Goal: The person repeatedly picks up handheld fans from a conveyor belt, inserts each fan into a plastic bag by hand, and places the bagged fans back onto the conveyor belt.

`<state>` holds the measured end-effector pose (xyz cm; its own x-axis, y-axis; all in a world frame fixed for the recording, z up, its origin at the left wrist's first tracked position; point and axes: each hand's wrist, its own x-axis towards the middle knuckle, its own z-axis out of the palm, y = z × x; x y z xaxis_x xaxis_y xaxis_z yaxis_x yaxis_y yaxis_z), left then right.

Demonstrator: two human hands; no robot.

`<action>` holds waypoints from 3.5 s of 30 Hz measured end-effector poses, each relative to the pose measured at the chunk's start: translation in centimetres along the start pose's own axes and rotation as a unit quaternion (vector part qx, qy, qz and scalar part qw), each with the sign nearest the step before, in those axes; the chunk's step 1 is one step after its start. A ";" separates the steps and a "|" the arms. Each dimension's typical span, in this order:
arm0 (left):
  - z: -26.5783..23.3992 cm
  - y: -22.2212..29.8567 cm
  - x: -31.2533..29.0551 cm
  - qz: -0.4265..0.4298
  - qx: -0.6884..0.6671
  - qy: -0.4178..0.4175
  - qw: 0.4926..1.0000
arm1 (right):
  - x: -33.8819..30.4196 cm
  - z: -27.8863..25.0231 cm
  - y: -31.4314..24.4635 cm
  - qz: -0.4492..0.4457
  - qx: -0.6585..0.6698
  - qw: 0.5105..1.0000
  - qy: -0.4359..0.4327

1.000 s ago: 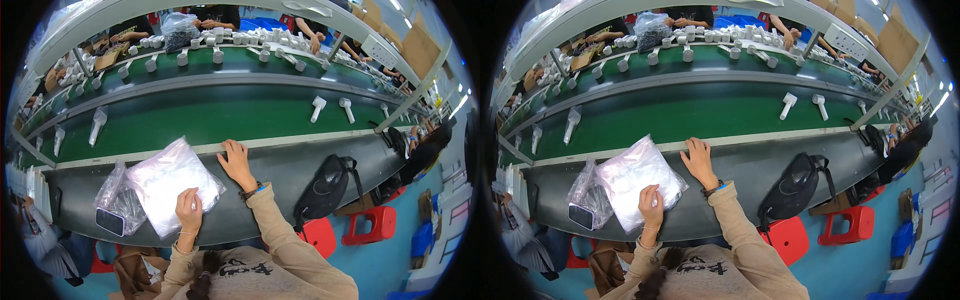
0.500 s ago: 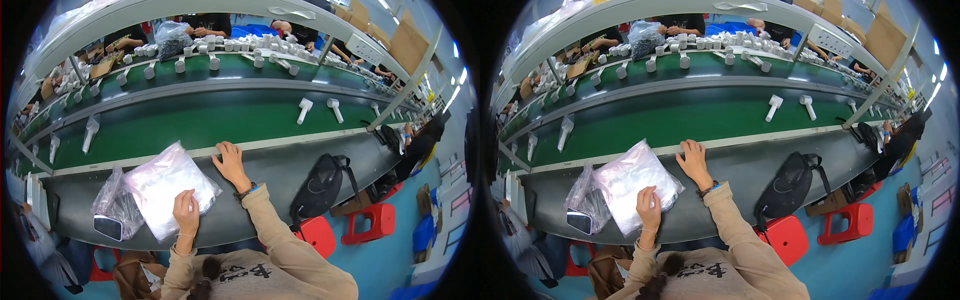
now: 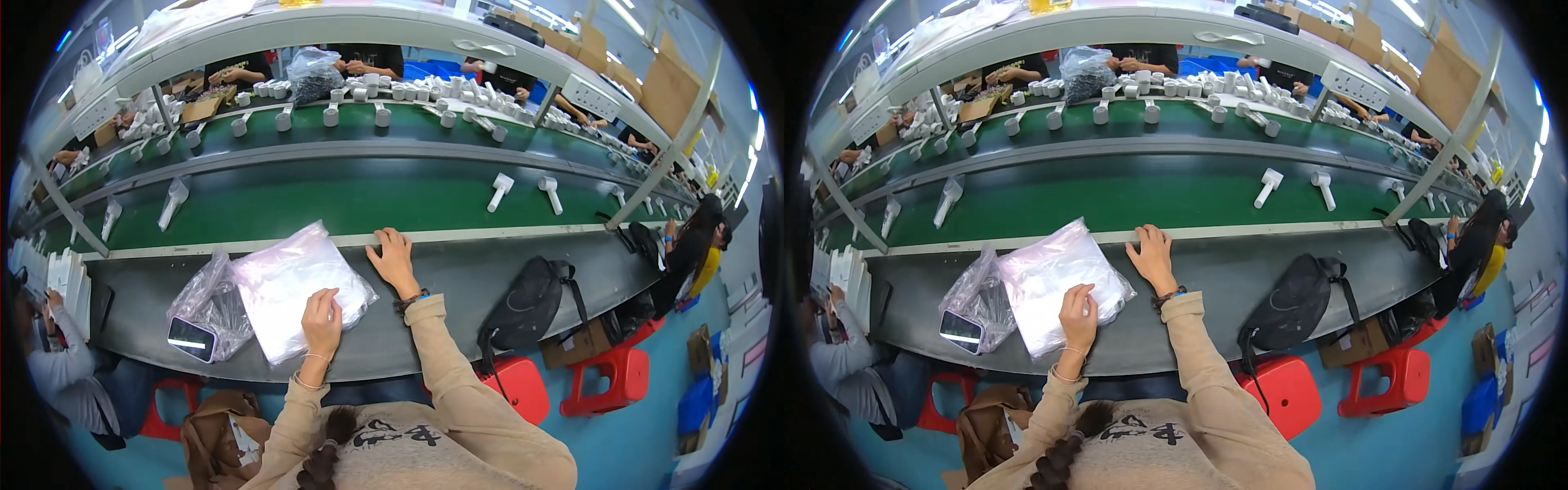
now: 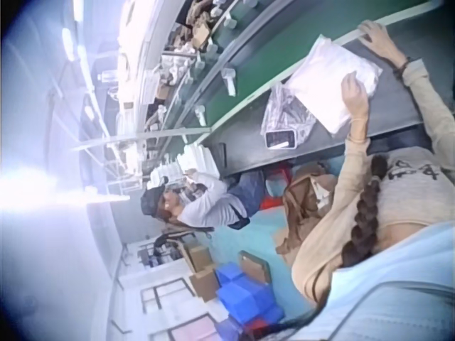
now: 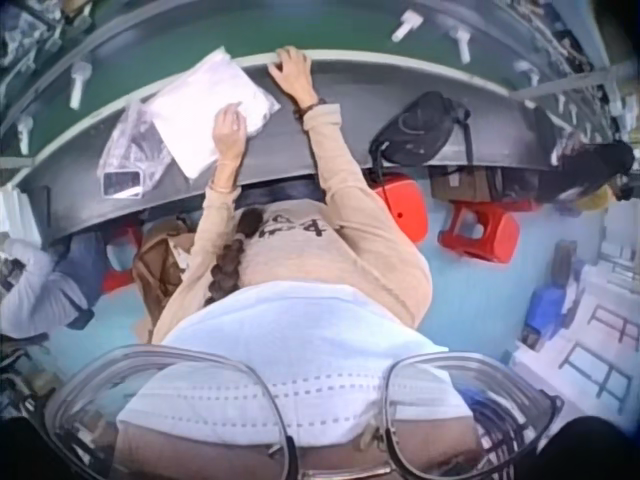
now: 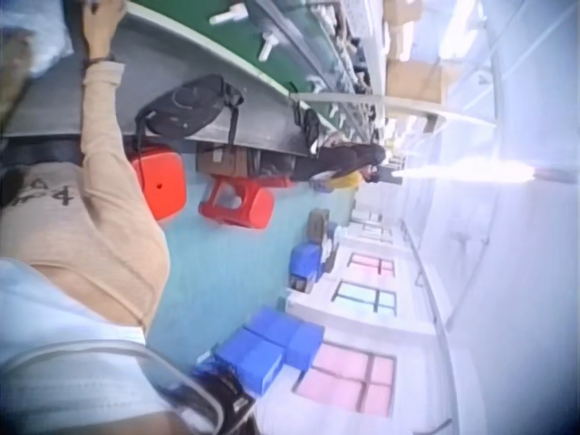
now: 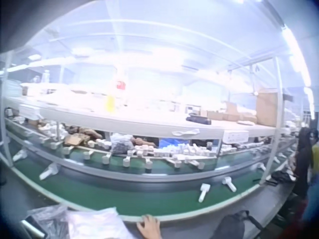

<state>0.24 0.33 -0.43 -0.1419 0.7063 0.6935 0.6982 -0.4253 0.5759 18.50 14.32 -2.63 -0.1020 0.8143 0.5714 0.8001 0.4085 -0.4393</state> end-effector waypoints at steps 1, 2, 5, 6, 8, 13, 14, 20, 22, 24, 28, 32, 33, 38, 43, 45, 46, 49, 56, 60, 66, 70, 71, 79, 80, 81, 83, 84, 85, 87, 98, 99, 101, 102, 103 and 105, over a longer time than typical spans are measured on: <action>-0.1 0.0 0.0 0.000 0.001 -0.001 1.000 | -0.1 0.1 0.0 -0.001 -0.002 1.000 0.002; -0.1 0.0 0.0 0.002 0.000 -0.003 1.000 | -0.3 0.1 -0.1 -0.001 -0.004 1.000 0.006; -0.2 0.1 0.1 0.000 -0.004 -0.009 1.000 | -0.1 0.1 0.0 -0.007 0.001 1.000 0.012; -0.2 0.1 0.0 -0.003 -0.004 -0.012 1.000 | -0.1 0.1 0.0 -0.004 0.000 1.000 0.009; -0.2 0.0 0.1 0.001 -0.003 -0.005 1.000 | 0.0 0.0 -0.1 -0.005 0.005 1.000 0.006; -0.3 0.0 0.3 -0.006 0.000 -0.010 1.000 | 0.0 0.0 -0.2 0.008 0.004 1.000 -0.004; -0.3 0.0 0.4 -0.012 -0.003 -0.016 1.000 | 0.1 0.0 -0.2 0.010 0.003 1.000 0.000; -0.7 0.3 0.2 -0.014 -0.004 -0.024 1.000 | 0.0 -0.4 -0.6 0.019 0.005 1.000 -0.015; -0.7 0.3 0.2 -0.017 -0.003 -0.030 0.999 | 0.0 -0.6 -0.7 0.022 0.006 1.000 -0.018; -0.7 0.1 0.1 -0.018 -0.002 -0.036 0.999 | 0.0 -0.6 -0.8 0.025 0.009 0.999 -0.020; -1.0 0.3 0.4 -0.018 0.014 -0.047 0.999 | -0.1 -0.6 -1.0 0.027 -0.002 0.999 -0.029; -1.9 1.0 1.4 -0.048 0.036 -0.102 0.993 | -0.1 -0.5 -0.7 0.014 -0.014 1.000 -0.024; -2.0 1.1 1.8 -0.048 0.037 -0.108 0.992 | 0.2 -0.5 -0.5 0.020 -0.013 0.999 -0.025; -2.9 1.6 4.0 -0.099 0.020 -0.130 0.986 | 3.8 -1.4 0.3 -0.006 -0.025 0.997 -0.072; -3.0 0.7 4.4 -0.109 0.006 -0.133 0.985 | 12.3 -5.7 8.5 0.011 -0.144 0.989 0.046; -2.8 0.8 4.7 -0.105 -0.008 -0.133 0.986 | 15.5 -7.9 15.8 -0.015 -0.277 0.954 0.112; -3.0 0.9 4.7 -0.110 -0.009 -0.135 0.985 | 16.7 -8.7 19.0 -0.010 -0.326 0.933 0.152; -3.7 0.7 4.5 -0.117 -0.015 -0.137 0.984 | 17.9 -10.4 26.5 0.213 -0.338 0.917 -0.007; -5.1 0.5 3.9 -0.151 -0.029 -0.144 0.978 | 17.2 -11.8 28.1 0.416 0.088 0.882 -0.203; -4.4 0.5 4.9 -0.145 -0.034 -0.153 0.977 | 15.8 -14.3 32.1 0.328 0.127 0.910 -0.218; -5.0 0.5 6.2 -0.210 -0.107 -0.166 0.957 | 15.9 -16.6 16.0 0.268 0.180 0.938 -0.125; -4.8 0.0 6.5 -0.212 -0.132 -0.162 0.955 | 11.8 -14.5 2.7 0.130 0.332 0.932 -0.058; -4.7 0.0 6.6 -0.216 -0.150 -0.162 0.951 | 10.3 -14.1 -0.5 0.113 0.374 0.919 -0.053; -5.6 -0.5 7.2 -0.216 -0.152 -0.152 0.952 | 0.5 -10.4 -11.6 0.124 0.317 0.940 0.027; -5.9 -0.5 7.2 -0.227 -0.163 -0.148 0.949 | 0.1 -10.4 -12.1 0.130 0.293 0.946 0.045; -5.9 -0.6 7.2 -0.236 -0.174 -0.144 0.945 | -0.3 -10.4 -12.3 0.137 0.268 0.952 0.065; -6.1 -0.4 7.0 -0.238 -0.175 -0.141 0.945 | -1.0 -10.6 -12.6 0.121 0.243 0.959 0.082; -6.0 -0.6 6.9 -0.242 -0.177 -0.139 0.944 | -1.0 -10.4 -12.7 0.108 0.218 0.965 0.097; -5.8 -0.9 6.5 -0.242 -0.175 -0.133 0.945 | -1.1 -10.3 -12.9 0.095 0.200 0.969 0.108; -5.9 -0.1 6.7 -0.246 -0.190 -0.144 0.940 | -1.4 -10.3 -13.4 0.094 0.184 0.972 0.110; -6.9 2.5 9.2 -0.319 -0.440 -0.103 0.834 | -1.3 -9.0 -14.5 -0.108 0.165 0.979 0.058; -7.0 2.4 9.5 -0.318 -0.440 -0.101 0.834 | -0.9 -9.1 -14.8 -0.117 0.172 0.978 0.028; -7.2 2.1 10.3 -0.262 -0.415 -0.095 0.866 | 0.0 -9.2 -15.3 -0.134 0.162 0.978 -0.003; -7.4 2.0 10.6 -0.262 -0.416 -0.096 0.866 | 0.5 -9.3 -15.6 -0.149 0.152 0.977 -0.033; -7.7 2.1 11.0 -0.240 -0.349 -0.103 0.900 | 1.0 -9.4 -15.9 -0.156 0.148 0.975 -0.052; -8.3 2.6 12.0 -0.193 -0.217 -0.121 0.949 | 2.4 -9.3 -16.1 -0.163 0.140 0.973 -0.081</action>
<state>-5.51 3.02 13.02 -0.1259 0.9438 0.3055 0.2640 -0.2650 0.9274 10.86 5.83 12.22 -0.4334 0.6673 0.6056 0.5197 0.7341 -0.4370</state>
